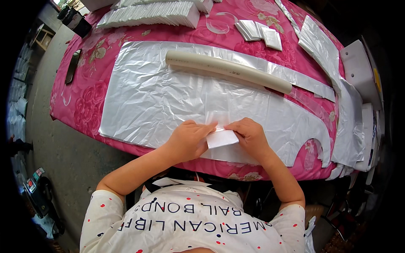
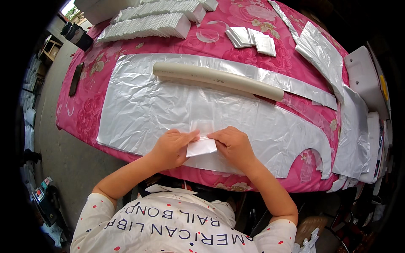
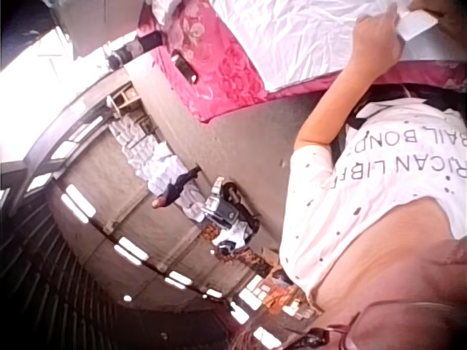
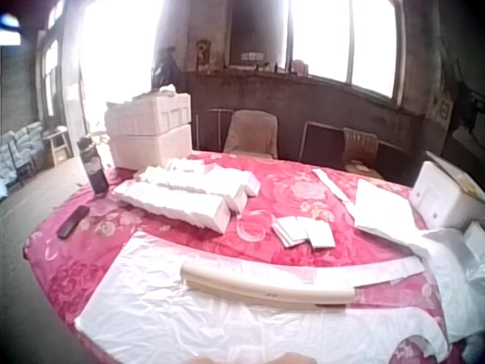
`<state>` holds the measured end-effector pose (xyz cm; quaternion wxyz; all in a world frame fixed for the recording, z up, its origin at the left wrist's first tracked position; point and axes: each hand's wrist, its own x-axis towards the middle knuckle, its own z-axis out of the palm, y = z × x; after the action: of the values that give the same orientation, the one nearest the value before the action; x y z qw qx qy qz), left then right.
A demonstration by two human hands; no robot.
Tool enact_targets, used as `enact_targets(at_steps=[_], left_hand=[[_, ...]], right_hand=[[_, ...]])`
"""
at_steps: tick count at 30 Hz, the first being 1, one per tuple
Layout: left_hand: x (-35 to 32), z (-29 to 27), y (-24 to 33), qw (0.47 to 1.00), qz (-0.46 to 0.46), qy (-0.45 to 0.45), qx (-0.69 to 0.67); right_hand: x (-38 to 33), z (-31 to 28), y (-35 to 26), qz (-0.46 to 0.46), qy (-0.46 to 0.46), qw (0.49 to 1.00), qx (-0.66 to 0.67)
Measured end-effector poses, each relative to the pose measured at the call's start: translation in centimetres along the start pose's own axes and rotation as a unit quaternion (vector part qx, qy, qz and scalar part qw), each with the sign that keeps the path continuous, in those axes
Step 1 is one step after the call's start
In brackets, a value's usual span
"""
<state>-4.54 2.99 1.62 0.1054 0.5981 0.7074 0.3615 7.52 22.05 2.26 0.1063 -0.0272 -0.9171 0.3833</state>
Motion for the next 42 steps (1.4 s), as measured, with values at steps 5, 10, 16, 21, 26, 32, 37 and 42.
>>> enact_targets(at_steps=[5,10,16,21,26,32,37,42], left_hand=[[2.3,-0.1,-0.4,0.957,-0.262,0.03,-0.121],[4.1,-0.6,-1.0,0.936,-0.323,0.031,-0.134],[4.3,-1.2,-1.1,0.928,-0.345,0.025,-0.137],[3.0,0.3,-1.3,0.985,-0.064,0.084,0.137],[3.9,2.8,-0.2,0.983,-0.074,-0.016,0.166],[3.9,3.7,-1.0,0.975,-0.107,-0.048,0.188],[3.8,3.8,-1.0,0.98,-0.095,-0.028,0.174],[2.4,2.7,-0.9,0.991,-0.076,0.051,0.093]], right_hand=[[2.8,-0.7,-0.5,0.246,-0.058,0.964,0.088],[5.5,-1.6,-0.7,0.358,-0.141,0.916,0.112],[5.9,-1.6,-0.2,0.359,-0.16,0.914,0.101],[6.2,-1.7,-0.2,0.361,-0.165,0.913,0.097],[6.1,-1.4,0.5,0.357,-0.165,0.913,0.109],[5.7,-1.3,-0.4,0.346,-0.135,0.925,0.083],[4.6,-1.8,-1.7,0.254,-0.138,0.95,-0.114],[4.3,-1.7,-2.6,0.147,-0.091,0.96,-0.22]])
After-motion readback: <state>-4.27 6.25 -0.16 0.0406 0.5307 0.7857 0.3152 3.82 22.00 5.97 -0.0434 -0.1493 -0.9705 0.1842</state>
